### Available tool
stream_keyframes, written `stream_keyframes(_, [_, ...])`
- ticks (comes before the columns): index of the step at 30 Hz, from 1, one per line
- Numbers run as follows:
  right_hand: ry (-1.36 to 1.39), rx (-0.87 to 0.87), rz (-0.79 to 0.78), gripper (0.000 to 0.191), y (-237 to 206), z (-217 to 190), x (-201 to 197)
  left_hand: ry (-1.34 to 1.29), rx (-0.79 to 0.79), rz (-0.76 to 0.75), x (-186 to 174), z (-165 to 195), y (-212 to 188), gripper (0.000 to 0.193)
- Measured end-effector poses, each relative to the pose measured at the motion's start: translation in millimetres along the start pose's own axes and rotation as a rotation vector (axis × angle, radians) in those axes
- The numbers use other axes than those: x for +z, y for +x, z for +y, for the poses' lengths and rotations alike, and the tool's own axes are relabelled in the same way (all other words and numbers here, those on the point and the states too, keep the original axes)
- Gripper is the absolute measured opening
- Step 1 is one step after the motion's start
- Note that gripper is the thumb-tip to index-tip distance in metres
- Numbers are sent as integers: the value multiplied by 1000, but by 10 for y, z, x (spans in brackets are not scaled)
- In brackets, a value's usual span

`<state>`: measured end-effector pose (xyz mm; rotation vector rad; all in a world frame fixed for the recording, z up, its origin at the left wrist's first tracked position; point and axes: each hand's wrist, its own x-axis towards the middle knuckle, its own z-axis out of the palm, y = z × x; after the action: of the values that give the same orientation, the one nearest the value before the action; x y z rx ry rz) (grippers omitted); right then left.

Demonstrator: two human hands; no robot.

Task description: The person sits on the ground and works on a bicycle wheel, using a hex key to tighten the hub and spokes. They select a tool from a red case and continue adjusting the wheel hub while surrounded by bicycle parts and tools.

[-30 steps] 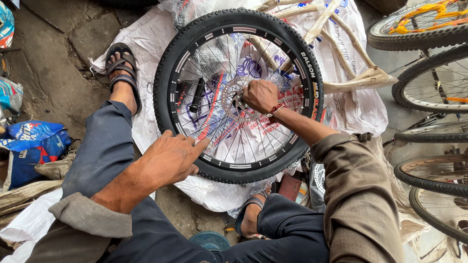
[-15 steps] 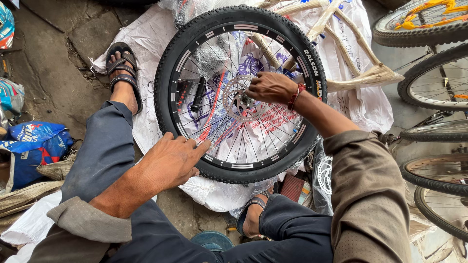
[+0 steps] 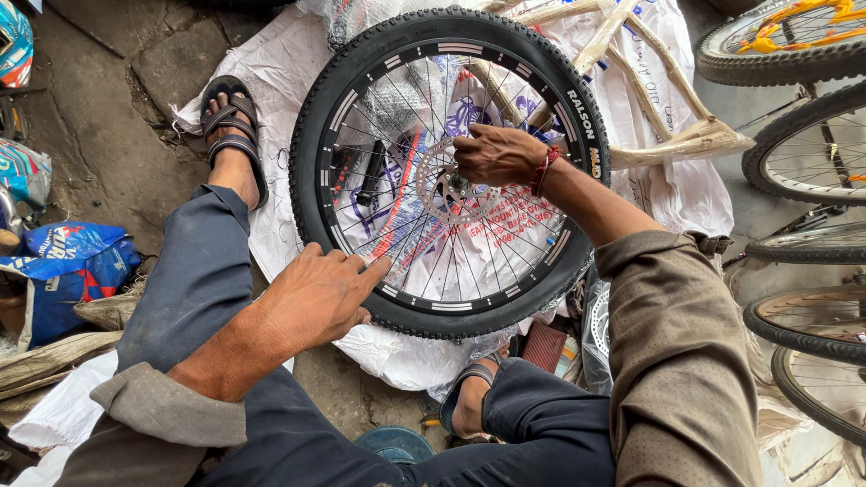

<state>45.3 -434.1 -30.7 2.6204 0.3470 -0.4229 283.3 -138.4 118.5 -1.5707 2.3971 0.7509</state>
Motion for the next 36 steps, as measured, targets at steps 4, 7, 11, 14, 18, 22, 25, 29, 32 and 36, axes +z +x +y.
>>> stream_keyframes(4, [75, 176, 73, 22, 60, -98, 31, -1, -4, -3, -6, 1, 1, 82])
stream_keyframes(7, [333, 378, -78, 44, 140, -222, -3, 3, -8, -12, -16, 13, -13, 84])
stream_keyframes(11, [531, 678, -149, 54, 237, -429, -54, 7, 2, -4, -47, 21, -26, 84])
stream_keyframes(14, [524, 714, -97, 55, 227, -435, 21, -2, -18, -19, -64, 28, -27, 84])
stream_keyframes(18, [278, 496, 73, 48, 36, -344, 217, 3, -10, -10, -66, 14, -37, 81])
stream_keyframes(22, [85, 353, 2, 34, -40, -288, 295, 4, 13, -17, -64, -1, -13, 83])
stream_keyframes(25, [134, 353, -76, 44, 82, -275, 237, 8, 7, -27, -70, -3, 3, 82])
stream_keyframes(29, [407, 488, -141, 56, 177, -298, 167, 6, 6, -18, -73, 8, 11, 85])
stream_keyframes(32, [452, 586, -19, 57, 167, -407, 214, -1, -5, -33, -66, 16, -1, 86])
stream_keyframes(36, [869, 972, 29, 62, 316, -626, 371, -2, -21, -52, -66, 33, -15, 86])
